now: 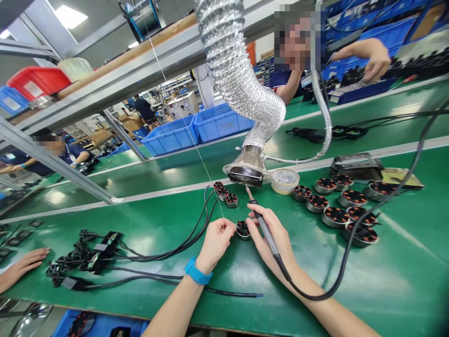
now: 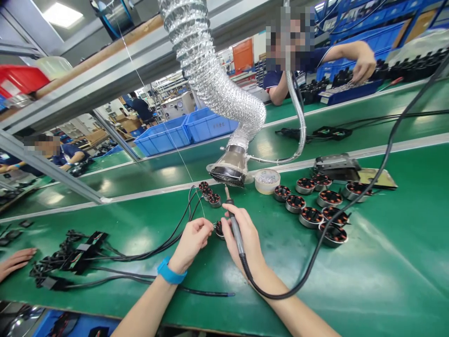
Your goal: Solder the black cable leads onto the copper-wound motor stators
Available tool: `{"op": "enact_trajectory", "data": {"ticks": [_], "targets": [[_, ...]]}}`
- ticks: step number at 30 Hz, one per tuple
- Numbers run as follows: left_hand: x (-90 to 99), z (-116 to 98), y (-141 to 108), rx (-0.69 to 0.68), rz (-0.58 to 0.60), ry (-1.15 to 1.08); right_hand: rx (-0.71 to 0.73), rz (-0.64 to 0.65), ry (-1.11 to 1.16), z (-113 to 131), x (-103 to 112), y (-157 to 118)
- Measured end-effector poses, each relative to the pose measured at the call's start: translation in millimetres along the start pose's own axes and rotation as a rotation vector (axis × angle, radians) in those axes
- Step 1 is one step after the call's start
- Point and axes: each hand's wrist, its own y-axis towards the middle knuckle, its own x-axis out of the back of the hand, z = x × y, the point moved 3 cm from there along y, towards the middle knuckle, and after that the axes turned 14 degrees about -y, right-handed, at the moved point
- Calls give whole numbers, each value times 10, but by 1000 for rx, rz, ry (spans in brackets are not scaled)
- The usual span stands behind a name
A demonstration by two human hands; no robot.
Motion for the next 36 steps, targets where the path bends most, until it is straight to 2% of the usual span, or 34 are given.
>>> {"op": "enact_trajectory", "data": {"ticks": [5,8,18,36], "targets": [[-33,-13,8,-6,-7,41,15,-190,-7,64,195,4],[-52,-14,10,-35,-8,95,62,-245,12,72,248,-32],[-64,-25,9,-70,-16,154,164,-192,8,96,217,-55],[-57,-20,13,-23,2,88,108,-200,5,98,202,-42]]}}
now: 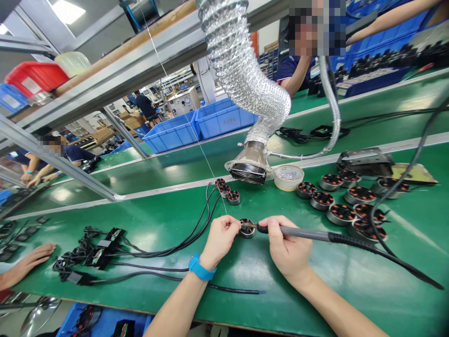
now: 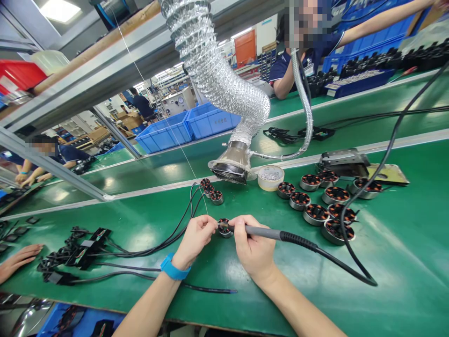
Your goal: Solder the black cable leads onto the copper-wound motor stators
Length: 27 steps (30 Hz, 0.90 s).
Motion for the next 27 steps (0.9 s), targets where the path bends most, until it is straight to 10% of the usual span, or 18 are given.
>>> {"op": "enact_trajectory", "data": {"ticks": [17,27], "targets": [[-5,-33,-13,43,11,-38,-22,-25,-19,-16,17,17],[2,-29,-2,39,20,-35,-11,173,-73,-90,-129,1]]}}
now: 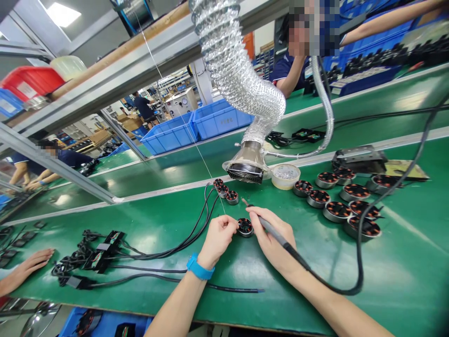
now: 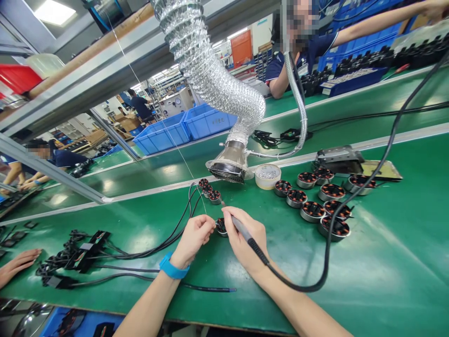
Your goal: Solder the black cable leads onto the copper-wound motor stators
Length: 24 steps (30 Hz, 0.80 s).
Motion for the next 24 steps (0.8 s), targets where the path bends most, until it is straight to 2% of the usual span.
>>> {"op": "enact_trajectory", "data": {"ticks": [6,11,15,18,21,24], "targets": [[40,24,11,-22,13,-19,42,239,-138,-105,-242,-82],[95,-31,9,-71,17,-8,106,368,-2,-237,-359,-135],[166,-75,35,-162,5,53,166,384,-35,-229,-252,-76],[196,-56,80,-206,23,97,245,449,-95,-222,-131,-32],[166,-16,100,-208,99,150,270,489,-131,-270,-20,-43],[107,5,33,-175,185,265,226,436,-101,-303,87,-128]]}}
